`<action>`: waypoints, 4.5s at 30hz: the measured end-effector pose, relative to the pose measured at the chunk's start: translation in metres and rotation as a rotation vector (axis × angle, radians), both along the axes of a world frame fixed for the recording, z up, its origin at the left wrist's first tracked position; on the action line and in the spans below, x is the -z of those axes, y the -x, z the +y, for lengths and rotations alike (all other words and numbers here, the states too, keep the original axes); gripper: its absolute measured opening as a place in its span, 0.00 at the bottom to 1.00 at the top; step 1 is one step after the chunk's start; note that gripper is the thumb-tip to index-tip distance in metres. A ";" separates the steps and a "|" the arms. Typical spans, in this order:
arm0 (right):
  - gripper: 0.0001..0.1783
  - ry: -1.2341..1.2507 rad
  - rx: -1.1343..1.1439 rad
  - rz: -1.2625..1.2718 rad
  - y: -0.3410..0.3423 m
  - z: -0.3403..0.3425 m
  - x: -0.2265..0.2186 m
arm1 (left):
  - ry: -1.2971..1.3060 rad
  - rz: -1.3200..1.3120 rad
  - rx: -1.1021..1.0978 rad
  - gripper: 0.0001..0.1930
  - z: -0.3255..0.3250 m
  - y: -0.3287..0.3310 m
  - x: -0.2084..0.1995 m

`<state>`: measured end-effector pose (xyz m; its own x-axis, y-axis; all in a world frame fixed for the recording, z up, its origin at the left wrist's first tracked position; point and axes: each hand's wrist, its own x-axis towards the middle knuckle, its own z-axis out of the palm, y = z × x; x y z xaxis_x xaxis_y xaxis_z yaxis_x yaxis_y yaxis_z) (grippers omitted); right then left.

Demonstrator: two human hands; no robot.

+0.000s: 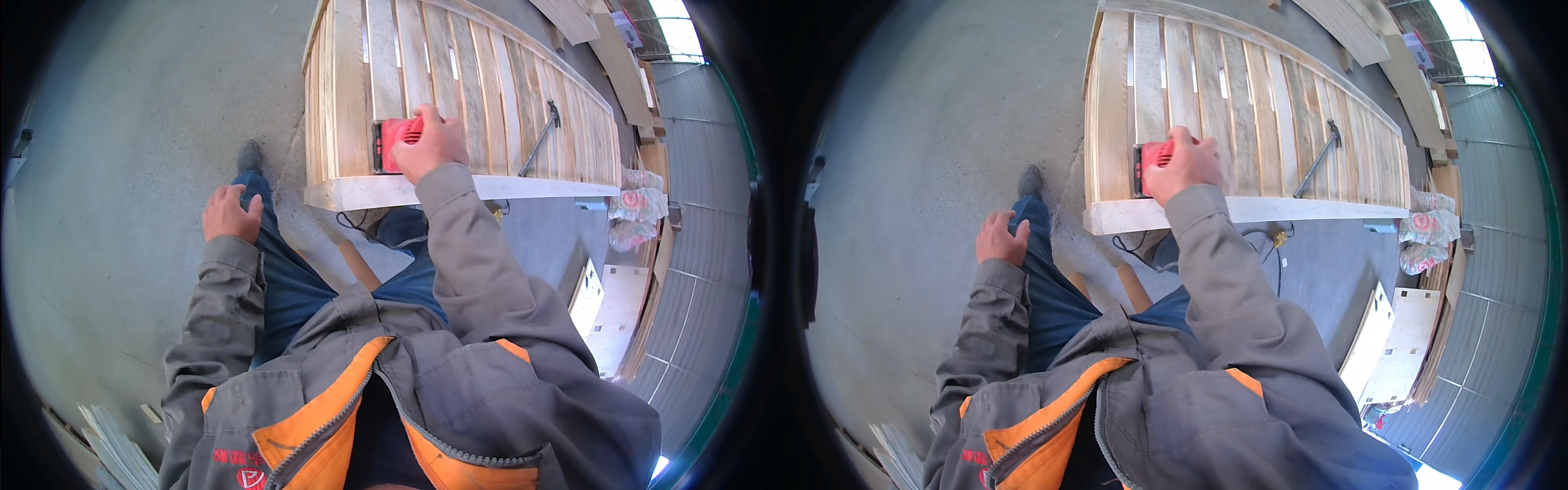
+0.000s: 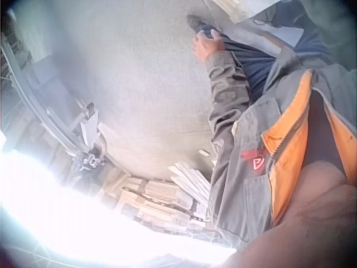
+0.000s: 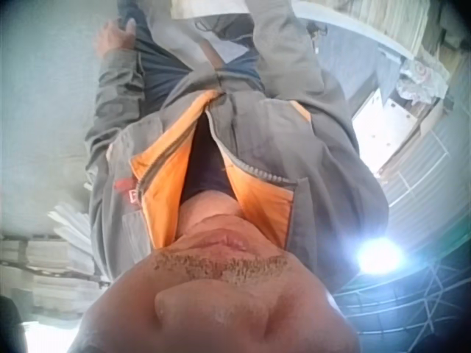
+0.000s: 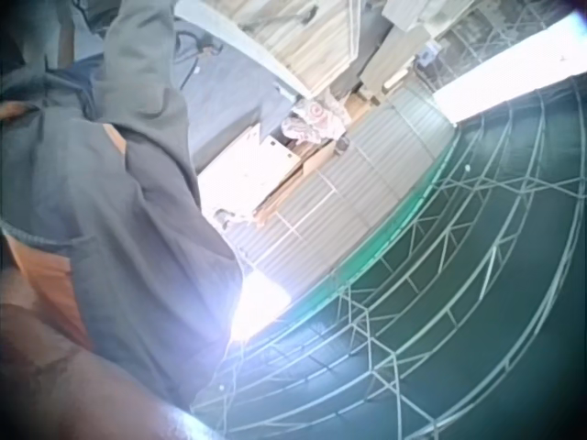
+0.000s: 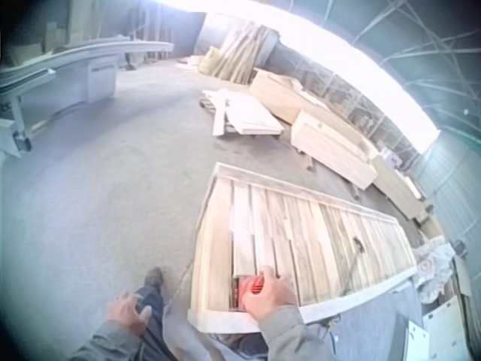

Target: The person uses a red electric sander to smooth the surface of a wooden pallet. They move the sander back and forth across the slats, covering multiple areas of the pallet throughout the clip.

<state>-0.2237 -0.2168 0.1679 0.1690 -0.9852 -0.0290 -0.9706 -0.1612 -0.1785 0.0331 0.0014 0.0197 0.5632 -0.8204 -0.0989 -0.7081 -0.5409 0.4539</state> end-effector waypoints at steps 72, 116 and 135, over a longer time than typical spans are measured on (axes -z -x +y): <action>0.25 -0.022 0.045 -0.031 -0.077 -0.253 0.008 | -0.019 0.040 0.032 0.21 -0.018 0.000 -0.006; 0.34 -0.020 -0.019 -0.003 -0.055 -0.160 -0.006 | -0.001 0.045 -0.021 0.21 -0.003 -0.002 0.003; 0.24 -0.011 -0.053 -0.058 -0.108 -0.276 0.001 | -0.010 0.023 0.009 0.20 -0.017 -0.005 -0.011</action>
<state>-0.1161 -0.4924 0.1667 0.2227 -0.9745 -0.0285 -0.9487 -0.2100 -0.2363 0.0382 -0.0155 0.0303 0.5535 -0.8241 -0.1202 -0.7023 -0.5395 0.4644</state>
